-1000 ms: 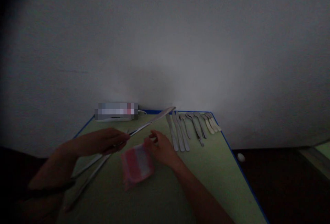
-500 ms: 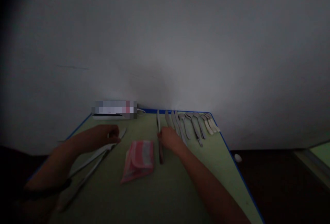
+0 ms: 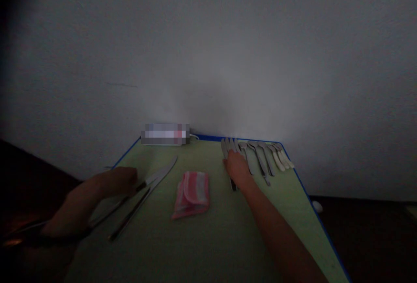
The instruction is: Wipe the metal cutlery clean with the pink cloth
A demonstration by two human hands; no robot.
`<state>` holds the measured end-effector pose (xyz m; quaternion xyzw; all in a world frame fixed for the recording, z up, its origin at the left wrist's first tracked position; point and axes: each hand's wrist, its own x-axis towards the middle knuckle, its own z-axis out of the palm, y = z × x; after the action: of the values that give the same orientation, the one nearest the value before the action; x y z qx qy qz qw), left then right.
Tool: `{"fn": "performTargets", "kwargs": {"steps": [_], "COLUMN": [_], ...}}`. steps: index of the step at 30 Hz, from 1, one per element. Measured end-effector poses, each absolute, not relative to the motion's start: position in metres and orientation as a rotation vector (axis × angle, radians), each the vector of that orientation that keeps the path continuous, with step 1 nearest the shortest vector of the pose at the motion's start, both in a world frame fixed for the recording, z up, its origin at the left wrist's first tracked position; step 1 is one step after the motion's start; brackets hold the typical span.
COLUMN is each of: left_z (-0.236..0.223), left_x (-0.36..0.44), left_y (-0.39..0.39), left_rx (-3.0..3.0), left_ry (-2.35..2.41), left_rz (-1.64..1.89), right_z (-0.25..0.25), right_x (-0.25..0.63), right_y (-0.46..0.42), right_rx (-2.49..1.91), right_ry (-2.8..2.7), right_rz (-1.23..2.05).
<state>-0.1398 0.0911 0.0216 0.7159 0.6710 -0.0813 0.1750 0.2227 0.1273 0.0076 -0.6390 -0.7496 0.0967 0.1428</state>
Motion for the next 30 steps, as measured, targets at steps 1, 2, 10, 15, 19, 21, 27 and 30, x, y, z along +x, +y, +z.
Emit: {"fn": "performTargets", "kwargs": {"steps": [1,2,10,15,19,21,27,30], "left_z": [0.020,0.020,0.028,0.045,0.070,0.085,0.111,0.108], "left_x": [-0.135,-0.130,-0.108,-0.113,-0.106,-0.093,-0.028,-0.001], "left_y": [0.088,0.086,0.074,0.072,0.076,0.083,0.110,0.115], "left_rx": [2.034,2.044,2.071,2.080,2.130,2.083,1.820,1.701], "left_ry": [1.910,1.917,1.922,1.864,1.767,1.633,1.351,1.367], "left_rz": [-0.274,-0.314,-0.436,-0.400,-0.251,-0.028,0.578,0.747], "right_z": [0.010,0.013,0.023,0.024,0.039,0.051,0.085,0.096], "right_x": [0.217,0.211,0.158,0.163,0.187,0.200,0.209,0.193], "right_y": [0.123,0.116,0.049,0.054,0.079,0.090,0.104,0.101], "right_rx": [-1.829,-1.789,-1.356,-1.440,-1.333,-1.312,-1.079,-0.820], "right_ry": [-2.160,-2.164,-2.396,-2.391,-2.254,-2.092,-1.242,-0.903], "right_rz": [0.310,0.368,0.617,0.661,0.811,0.873,1.247,1.355]}}
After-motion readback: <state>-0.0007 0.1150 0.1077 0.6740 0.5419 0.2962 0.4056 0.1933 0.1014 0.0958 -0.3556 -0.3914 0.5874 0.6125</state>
